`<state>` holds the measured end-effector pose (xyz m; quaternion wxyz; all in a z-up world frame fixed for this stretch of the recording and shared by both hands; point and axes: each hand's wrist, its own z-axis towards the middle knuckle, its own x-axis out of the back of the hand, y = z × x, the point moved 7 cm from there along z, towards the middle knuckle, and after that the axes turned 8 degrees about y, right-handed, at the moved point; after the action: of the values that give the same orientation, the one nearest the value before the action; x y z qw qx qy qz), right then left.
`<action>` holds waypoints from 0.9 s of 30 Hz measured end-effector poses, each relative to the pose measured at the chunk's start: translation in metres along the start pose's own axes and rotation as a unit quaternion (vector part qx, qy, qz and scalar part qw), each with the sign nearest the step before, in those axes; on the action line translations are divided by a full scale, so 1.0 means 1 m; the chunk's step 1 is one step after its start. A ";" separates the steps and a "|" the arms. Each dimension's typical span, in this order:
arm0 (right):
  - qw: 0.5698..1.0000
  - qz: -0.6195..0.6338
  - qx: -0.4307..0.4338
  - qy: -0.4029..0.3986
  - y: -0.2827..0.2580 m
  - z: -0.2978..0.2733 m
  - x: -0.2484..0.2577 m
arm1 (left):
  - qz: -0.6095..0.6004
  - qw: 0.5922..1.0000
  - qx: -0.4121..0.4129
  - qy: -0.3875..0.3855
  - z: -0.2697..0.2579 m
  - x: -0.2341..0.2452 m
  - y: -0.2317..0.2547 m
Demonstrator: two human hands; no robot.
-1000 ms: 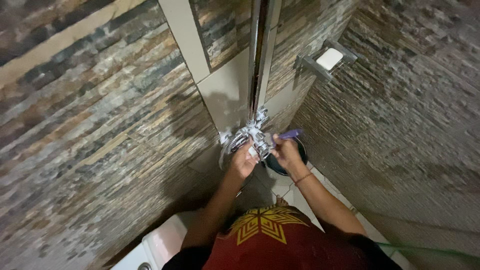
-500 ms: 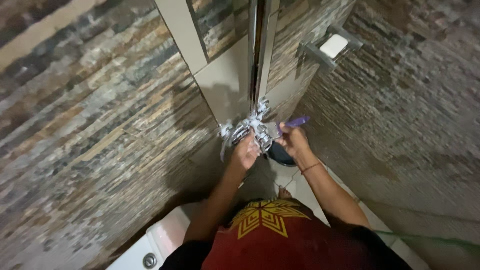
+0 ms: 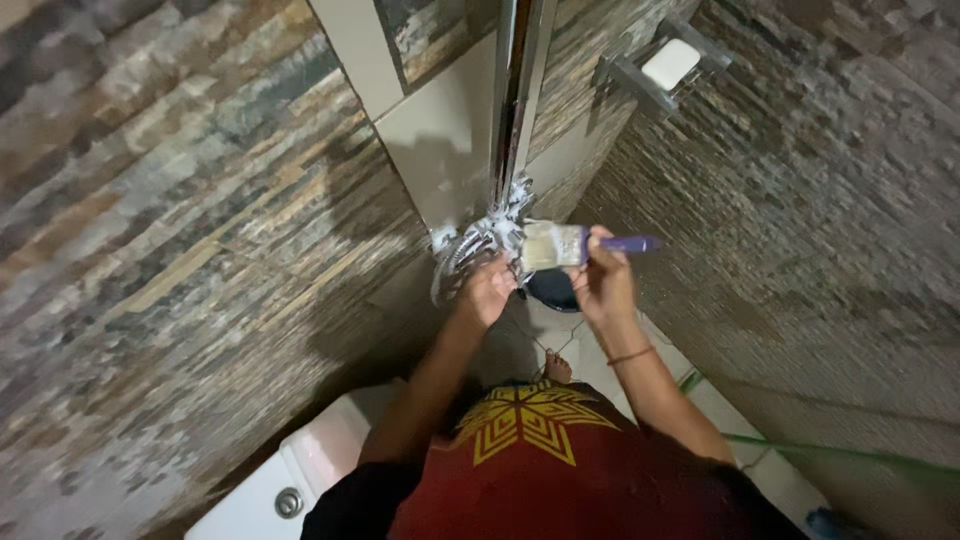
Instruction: The person scrubs a chrome shower hose and wall-mounted fixtures with a purple brush and soapy water, then cleans a plastic container on the toilet tank. The person uses a bucket of water to rinse the brush and the cleaned items.
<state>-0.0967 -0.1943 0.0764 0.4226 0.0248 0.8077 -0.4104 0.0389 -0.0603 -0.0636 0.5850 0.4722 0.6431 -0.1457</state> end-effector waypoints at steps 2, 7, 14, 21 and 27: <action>0.999 0.026 -0.007 0.039 0.018 -0.012 0.018 | -0.002 0.998 -0.002 0.064 0.004 0.023 -0.009; 0.990 -0.001 -0.017 0.143 0.061 -0.001 0.084 | 0.060 0.985 -0.041 0.154 0.010 0.026 -0.012; 0.983 -0.049 0.054 0.170 0.037 -0.021 0.062 | 0.196 0.932 -0.116 0.281 -0.027 0.005 0.013; 0.821 -0.433 0.371 -0.011 -0.001 -0.093 -0.020 | 0.122 0.983 -0.023 0.132 -0.001 0.054 -0.003; 0.516 -0.635 0.478 -0.319 0.014 -0.133 -0.102 | 0.142 0.981 -0.064 0.114 -0.041 0.002 0.018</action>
<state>-0.1139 -0.0629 0.1801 0.2037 -0.4288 0.1017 -0.8742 0.0276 -0.0201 -0.0472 0.5516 0.5335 0.6402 0.0351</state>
